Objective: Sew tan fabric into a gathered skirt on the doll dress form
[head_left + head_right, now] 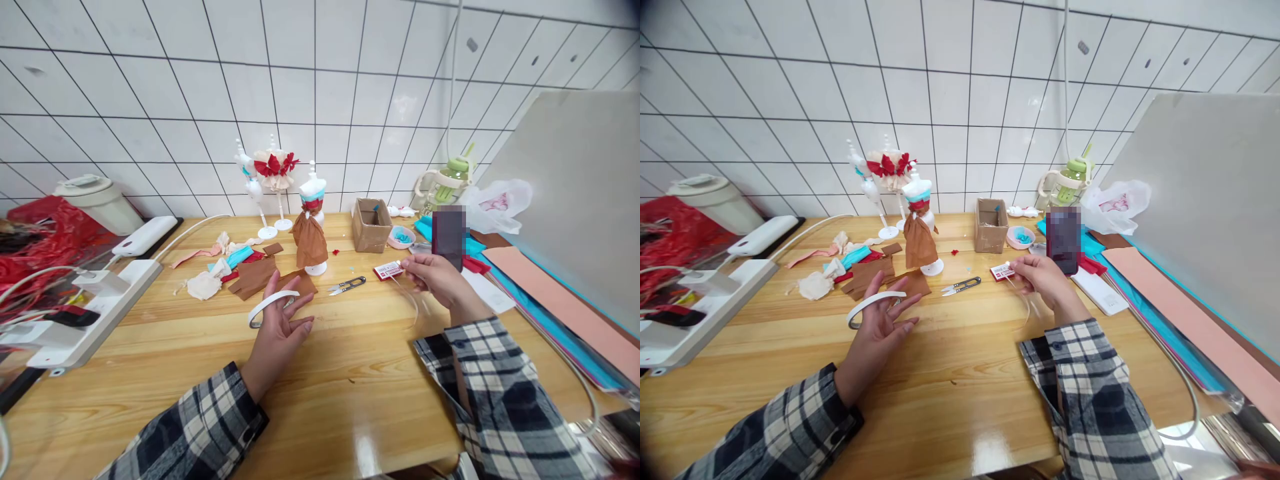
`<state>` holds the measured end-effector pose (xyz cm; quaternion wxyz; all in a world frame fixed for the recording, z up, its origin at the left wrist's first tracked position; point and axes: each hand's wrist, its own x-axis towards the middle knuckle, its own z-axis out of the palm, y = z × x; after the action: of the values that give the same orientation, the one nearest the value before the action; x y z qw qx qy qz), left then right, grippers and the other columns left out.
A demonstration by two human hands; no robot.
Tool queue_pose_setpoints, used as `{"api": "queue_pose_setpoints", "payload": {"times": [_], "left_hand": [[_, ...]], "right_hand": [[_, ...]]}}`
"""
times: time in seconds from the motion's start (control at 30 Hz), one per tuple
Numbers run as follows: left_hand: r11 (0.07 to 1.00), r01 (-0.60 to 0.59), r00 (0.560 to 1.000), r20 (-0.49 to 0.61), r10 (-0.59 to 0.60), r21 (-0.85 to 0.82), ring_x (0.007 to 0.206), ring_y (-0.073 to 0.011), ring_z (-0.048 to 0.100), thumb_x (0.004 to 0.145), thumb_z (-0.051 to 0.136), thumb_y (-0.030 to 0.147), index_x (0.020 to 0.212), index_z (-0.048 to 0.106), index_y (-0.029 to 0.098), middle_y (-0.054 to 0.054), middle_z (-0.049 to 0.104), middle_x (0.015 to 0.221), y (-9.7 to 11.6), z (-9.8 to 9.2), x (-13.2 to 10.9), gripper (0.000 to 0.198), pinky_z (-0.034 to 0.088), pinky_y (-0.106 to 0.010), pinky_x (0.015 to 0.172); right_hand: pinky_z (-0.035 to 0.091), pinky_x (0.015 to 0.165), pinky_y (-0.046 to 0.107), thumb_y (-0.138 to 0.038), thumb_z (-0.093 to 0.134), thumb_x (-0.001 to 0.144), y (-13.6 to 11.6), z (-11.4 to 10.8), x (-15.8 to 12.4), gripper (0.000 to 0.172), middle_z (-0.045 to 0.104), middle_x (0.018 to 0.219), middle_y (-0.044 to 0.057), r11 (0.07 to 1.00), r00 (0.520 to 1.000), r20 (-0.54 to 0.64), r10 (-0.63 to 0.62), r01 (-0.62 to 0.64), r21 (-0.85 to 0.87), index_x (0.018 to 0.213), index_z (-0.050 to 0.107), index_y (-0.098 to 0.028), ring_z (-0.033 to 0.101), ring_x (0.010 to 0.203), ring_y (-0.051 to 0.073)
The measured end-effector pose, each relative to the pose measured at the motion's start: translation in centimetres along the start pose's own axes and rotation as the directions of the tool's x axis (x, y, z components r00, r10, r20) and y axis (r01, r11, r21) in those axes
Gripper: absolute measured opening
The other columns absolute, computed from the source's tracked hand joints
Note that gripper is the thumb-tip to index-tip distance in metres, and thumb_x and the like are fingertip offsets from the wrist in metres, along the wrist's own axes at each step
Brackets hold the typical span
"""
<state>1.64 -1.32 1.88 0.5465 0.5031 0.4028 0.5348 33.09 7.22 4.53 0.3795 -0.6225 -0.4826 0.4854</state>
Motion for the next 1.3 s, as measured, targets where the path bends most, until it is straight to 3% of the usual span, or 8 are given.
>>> {"api": "queue_pose_setpoints", "payload": {"times": [0.13,0.53,0.73,0.97,1.03,1.13,1.2,1.3], "left_hand": [[0.997,-0.038,0.999,0.038,0.035,0.064,0.130,-0.0248,0.045,0.080,0.065,0.016,0.140,0.018,0.039,-0.007,0.023,0.152,-0.1,-0.1,-0.4,0.079,0.053,-0.031,0.090],[0.988,-0.080,0.993,0.094,0.068,0.134,0.129,-0.0261,0.045,0.083,0.061,0.017,0.143,0.013,0.035,-0.011,0.029,0.150,-0.2,0.0,-0.8,0.080,0.052,-0.036,0.091],[0.984,-0.098,0.990,0.119,0.081,0.146,0.129,-0.0257,0.045,0.084,0.060,0.019,0.144,0.009,0.038,-0.009,0.034,0.146,-0.2,-0.3,-0.8,0.081,0.052,-0.036,0.091],[0.989,-0.010,0.986,0.168,-0.015,0.146,0.087,-0.0153,0.060,0.091,0.052,0.032,0.129,0.041,0.023,-0.011,0.058,0.120,-0.6,-0.5,-0.6,0.041,0.049,-0.023,0.060],[0.988,0.020,0.981,0.187,-0.049,0.156,0.072,-0.0118,0.057,0.093,0.047,0.036,0.119,0.046,0.019,-0.010,0.063,0.110,-0.8,-0.6,-0.6,0.031,0.043,-0.021,0.052],[0.976,0.017,0.958,0.277,-0.078,0.218,0.062,-0.0103,0.053,0.093,0.046,0.040,0.111,0.048,0.018,-0.009,0.066,0.102,-1.0,-0.6,-0.7,0.029,0.044,-0.023,0.054],[0.958,-0.017,0.929,0.358,-0.091,0.286,0.066,-0.0124,0.055,0.092,0.046,0.040,0.111,0.049,0.018,-0.008,0.067,0.099,-1.0,-0.6,-0.6,0.029,0.047,-0.026,0.062],[0.925,-0.120,0.891,0.451,-0.059,0.360,0.083,-0.0173,0.059,0.091,0.049,0.037,0.104,0.054,0.017,-0.008,0.066,0.098,-0.9,-0.6,-0.4,0.024,0.048,-0.032,0.079]], "right_hand": [[0.043,0.041,0.021,-0.031,0.065,0.072,2.6,-0.4,2.5,0.015,0.051,0.055,-0.002,0.919,0.963,-0.250,0.104,-0.189,-0.346,0.072,0.062,-0.017,0.047,0.044,0.010],[0.045,0.052,0.024,-0.039,0.060,0.074,3.4,0.9,4.5,0.027,0.065,0.057,0.006,0.762,0.963,-0.244,0.117,-0.245,-0.600,0.062,0.062,-0.016,0.059,0.050,0.015],[0.045,0.071,0.034,-0.053,0.056,0.075,2.2,1.3,4.4,0.043,0.069,0.069,0.016,0.591,0.962,-0.269,0.047,-0.244,-0.769,0.058,0.066,-0.015,0.066,0.080,0.028],[0.046,0.069,0.041,-0.062,0.047,0.080,0.6,2.6,0.4,0.056,0.070,0.090,0.022,0.432,0.894,-0.414,-0.174,-0.308,-0.847,0.090,0.070,-0.012,0.065,0.087,0.035],[0.046,0.071,0.040,-0.053,0.047,0.084,-0.1,3.6,-1.3,0.046,0.070,0.093,0.017,0.489,0.839,-0.383,-0.386,-0.166,-0.856,0.102,0.066,-0.015,0.065,0.088,0.032],[0.046,0.079,0.035,-0.042,0.046,0.089,-0.6,6.3,-3.3,0.035,0.069,0.096,0.011,0.531,0.702,-0.179,-0.690,0.322,-0.784,0.106,0.063,-0.016,0.062,0.090,0.024],[0.048,0.076,0.032,-0.041,0.048,0.090,-0.5,8.8,-4.4,0.031,0.068,0.090,0.009,0.554,0.676,-0.020,-0.737,0.587,-0.591,0.101,0.065,-0.017,0.062,0.082,0.020],[0.047,0.084,0.033,-0.041,0.050,0.091,0.2,12.5,-5.6,0.030,0.067,0.097,0.008,0.599,0.657,0.221,-0.721,0.751,-0.277,0.101,0.068,-0.020,0.060,0.094,0.019]]}}
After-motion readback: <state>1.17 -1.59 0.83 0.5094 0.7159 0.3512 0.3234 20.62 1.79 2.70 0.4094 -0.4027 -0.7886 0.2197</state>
